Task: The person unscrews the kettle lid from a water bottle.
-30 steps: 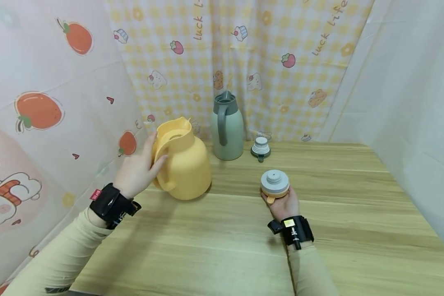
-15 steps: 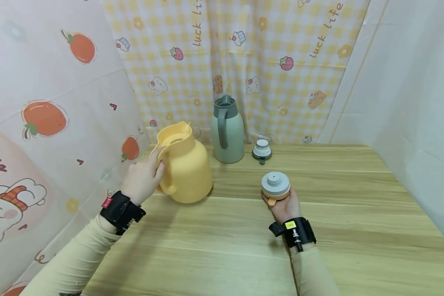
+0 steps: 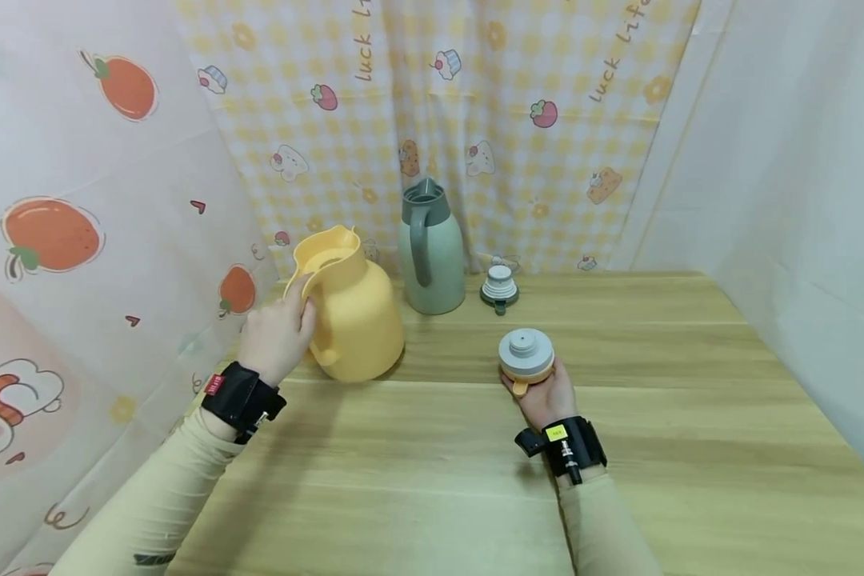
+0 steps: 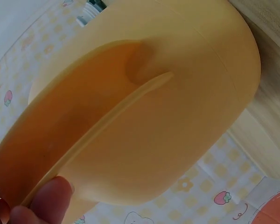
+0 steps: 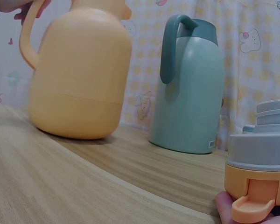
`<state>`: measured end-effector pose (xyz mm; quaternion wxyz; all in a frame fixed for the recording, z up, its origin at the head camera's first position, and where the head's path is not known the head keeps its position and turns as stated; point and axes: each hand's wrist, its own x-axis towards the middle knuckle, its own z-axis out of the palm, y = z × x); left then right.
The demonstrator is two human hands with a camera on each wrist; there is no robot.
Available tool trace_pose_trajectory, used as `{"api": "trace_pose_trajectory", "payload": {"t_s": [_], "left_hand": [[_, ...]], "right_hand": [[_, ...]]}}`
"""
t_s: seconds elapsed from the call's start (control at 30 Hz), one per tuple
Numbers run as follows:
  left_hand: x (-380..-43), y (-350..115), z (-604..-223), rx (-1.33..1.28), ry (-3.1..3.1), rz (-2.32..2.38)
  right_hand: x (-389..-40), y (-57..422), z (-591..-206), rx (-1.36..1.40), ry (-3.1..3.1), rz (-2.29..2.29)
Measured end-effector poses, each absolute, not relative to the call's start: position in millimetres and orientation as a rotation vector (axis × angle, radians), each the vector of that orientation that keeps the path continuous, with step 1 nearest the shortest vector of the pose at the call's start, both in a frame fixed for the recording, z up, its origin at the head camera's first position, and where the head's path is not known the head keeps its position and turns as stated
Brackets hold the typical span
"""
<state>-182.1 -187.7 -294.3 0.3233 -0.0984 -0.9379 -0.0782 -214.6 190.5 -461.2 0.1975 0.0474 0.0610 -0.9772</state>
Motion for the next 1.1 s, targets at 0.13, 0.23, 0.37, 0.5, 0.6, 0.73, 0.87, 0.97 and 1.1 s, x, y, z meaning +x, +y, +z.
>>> {"api": "trace_pose_trajectory", "payload": {"t_s": [0.13, 0.23, 0.37, 0.5, 0.6, 0.73, 0.87, 0.97, 1.1], "left_hand": [[-187, -188, -292, -0.219, -2.487, -0.216], [-189, -189, -290, -0.196, -2.493, -0.232], [-192, -192, -290, -0.175, -2.509, -0.246], [-197, -194, -289, -0.162, -2.535, -0.257], [-203, -195, -289, -0.159, -2.557, -0.260], [-211, -198, -290, -0.158, -2.580, -0.264], [-216, -201, -289, -0.157, -2.577, -0.264], [-219, -204, -290, -0.149, -2.570, -0.260], [-222, -206, -291, -0.124, -2.558, -0.253]], "right_hand": [[-216, 191, -458, 0.146, 0.194, -2.734], [-217, 192, -454, 0.155, 0.222, -2.734], [-216, 191, -451, 0.161, 0.240, -2.736], [-214, 189, -450, 0.170, 0.260, -2.735], [-211, 188, -449, 0.188, 0.255, -2.737], [-208, 188, -449, 0.215, 0.251, -2.739], [-208, 187, -449, 0.231, 0.261, -2.740], [-209, 187, -450, 0.231, 0.283, -2.737], [-210, 188, -452, 0.215, 0.309, -2.733]]}}
